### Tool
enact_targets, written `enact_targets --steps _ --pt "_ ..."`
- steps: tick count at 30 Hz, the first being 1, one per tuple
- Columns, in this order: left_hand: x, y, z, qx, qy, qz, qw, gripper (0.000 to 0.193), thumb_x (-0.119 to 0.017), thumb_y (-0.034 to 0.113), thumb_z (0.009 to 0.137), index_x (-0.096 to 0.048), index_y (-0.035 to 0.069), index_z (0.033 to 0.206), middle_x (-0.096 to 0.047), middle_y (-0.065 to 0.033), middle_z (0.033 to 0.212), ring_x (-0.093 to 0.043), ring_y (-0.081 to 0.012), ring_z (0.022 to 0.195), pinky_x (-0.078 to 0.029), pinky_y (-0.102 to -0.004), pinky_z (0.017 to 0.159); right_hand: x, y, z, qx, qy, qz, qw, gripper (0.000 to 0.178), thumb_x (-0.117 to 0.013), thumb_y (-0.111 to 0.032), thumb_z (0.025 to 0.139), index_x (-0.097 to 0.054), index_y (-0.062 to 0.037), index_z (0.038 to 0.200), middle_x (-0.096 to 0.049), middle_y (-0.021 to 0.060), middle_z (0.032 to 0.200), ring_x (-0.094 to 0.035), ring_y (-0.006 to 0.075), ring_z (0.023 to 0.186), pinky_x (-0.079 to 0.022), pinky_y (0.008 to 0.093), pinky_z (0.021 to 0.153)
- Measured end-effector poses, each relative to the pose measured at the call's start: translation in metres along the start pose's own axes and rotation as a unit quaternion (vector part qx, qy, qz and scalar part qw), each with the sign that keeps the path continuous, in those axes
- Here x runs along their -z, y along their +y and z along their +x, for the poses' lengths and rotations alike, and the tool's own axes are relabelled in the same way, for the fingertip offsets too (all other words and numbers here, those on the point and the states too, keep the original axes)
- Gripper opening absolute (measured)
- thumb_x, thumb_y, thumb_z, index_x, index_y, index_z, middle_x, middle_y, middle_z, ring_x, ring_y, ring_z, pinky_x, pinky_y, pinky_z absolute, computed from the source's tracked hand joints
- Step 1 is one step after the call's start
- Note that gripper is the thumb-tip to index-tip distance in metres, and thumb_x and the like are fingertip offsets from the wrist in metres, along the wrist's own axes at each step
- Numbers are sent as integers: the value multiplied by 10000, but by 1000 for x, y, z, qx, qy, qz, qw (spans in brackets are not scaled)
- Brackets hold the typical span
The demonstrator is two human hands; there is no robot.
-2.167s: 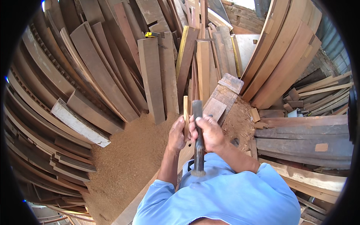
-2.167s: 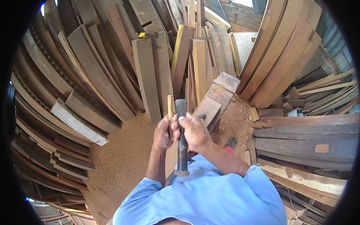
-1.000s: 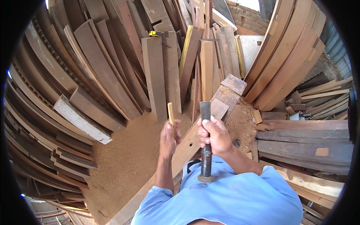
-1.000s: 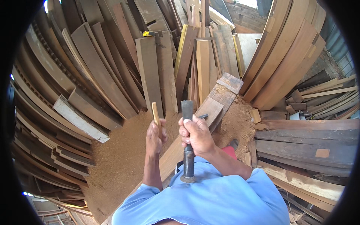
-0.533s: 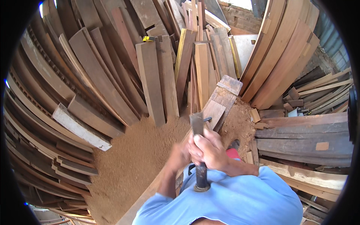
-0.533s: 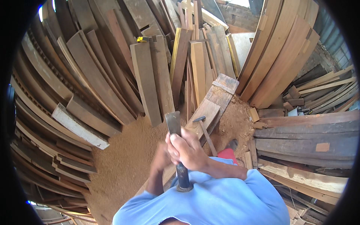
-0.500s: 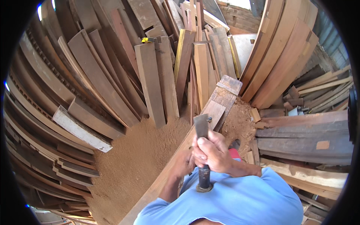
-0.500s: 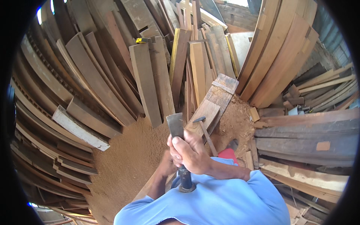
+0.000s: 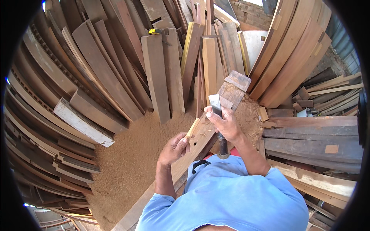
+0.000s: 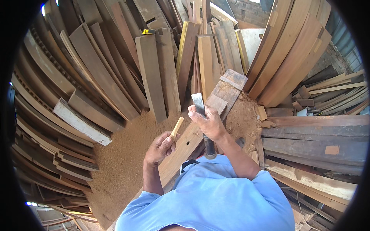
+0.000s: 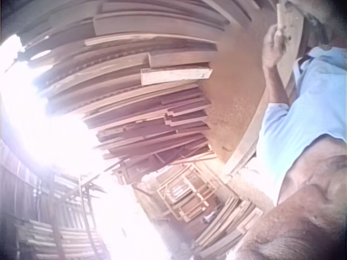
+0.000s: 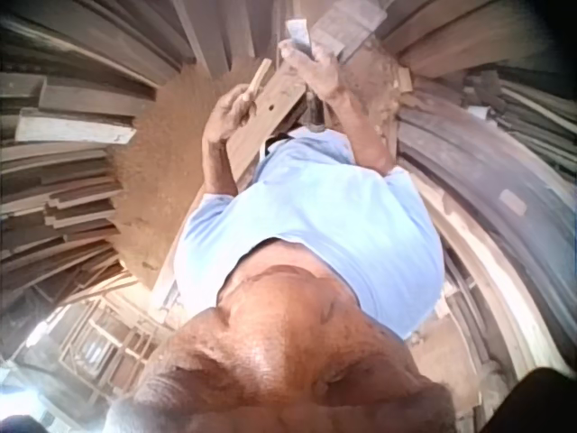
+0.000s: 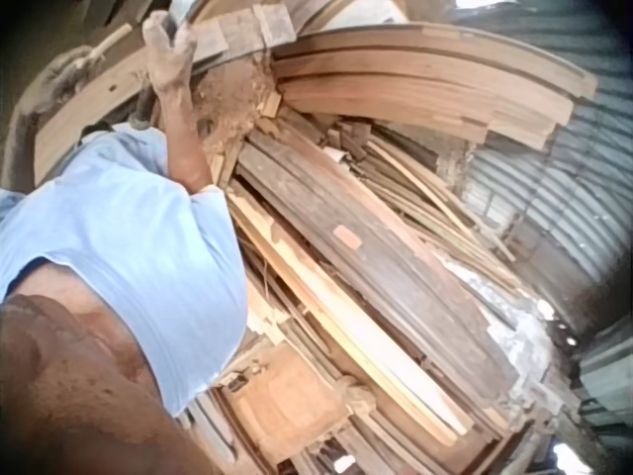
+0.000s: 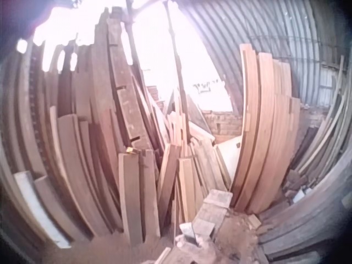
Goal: The person shapes small wooden pegs using a chisel and a hammer on a large wood plank. They insert a wooden peg into a hole in the plank, tap it with the hammer, and then use the chisel to shave thin layers from the surface of the peg.
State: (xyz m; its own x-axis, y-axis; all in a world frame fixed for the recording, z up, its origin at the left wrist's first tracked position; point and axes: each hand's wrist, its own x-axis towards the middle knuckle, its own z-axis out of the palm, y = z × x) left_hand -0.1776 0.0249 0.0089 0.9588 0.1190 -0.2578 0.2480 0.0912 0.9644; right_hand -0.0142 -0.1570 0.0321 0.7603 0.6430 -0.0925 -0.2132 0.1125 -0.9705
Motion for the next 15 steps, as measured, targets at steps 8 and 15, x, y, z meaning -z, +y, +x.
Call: enact_targets --steps 8,15 --pt "4 3 9 -32 -83 -19 996 444 -571 276 1017 -522 -2 1359 -682 -78 916 -630 -116 706 -523 -255 627 8 37 -6 -35 -12 3 999 226 -648 -232 985 -625 -93 808 -516 -85 667 -437 2 579 -369 223 491" --pt "11 -35 37 -213 124 -262 933 310 -674 95 942 -555 13 1216 -689 -137 1063 -708 -228 979 -617 -366 839 6 89 1 -72 47 152 985 252 -655 -256 985 -619 -74 814 -494 -54 593 -428 43 473 -387 231 458"
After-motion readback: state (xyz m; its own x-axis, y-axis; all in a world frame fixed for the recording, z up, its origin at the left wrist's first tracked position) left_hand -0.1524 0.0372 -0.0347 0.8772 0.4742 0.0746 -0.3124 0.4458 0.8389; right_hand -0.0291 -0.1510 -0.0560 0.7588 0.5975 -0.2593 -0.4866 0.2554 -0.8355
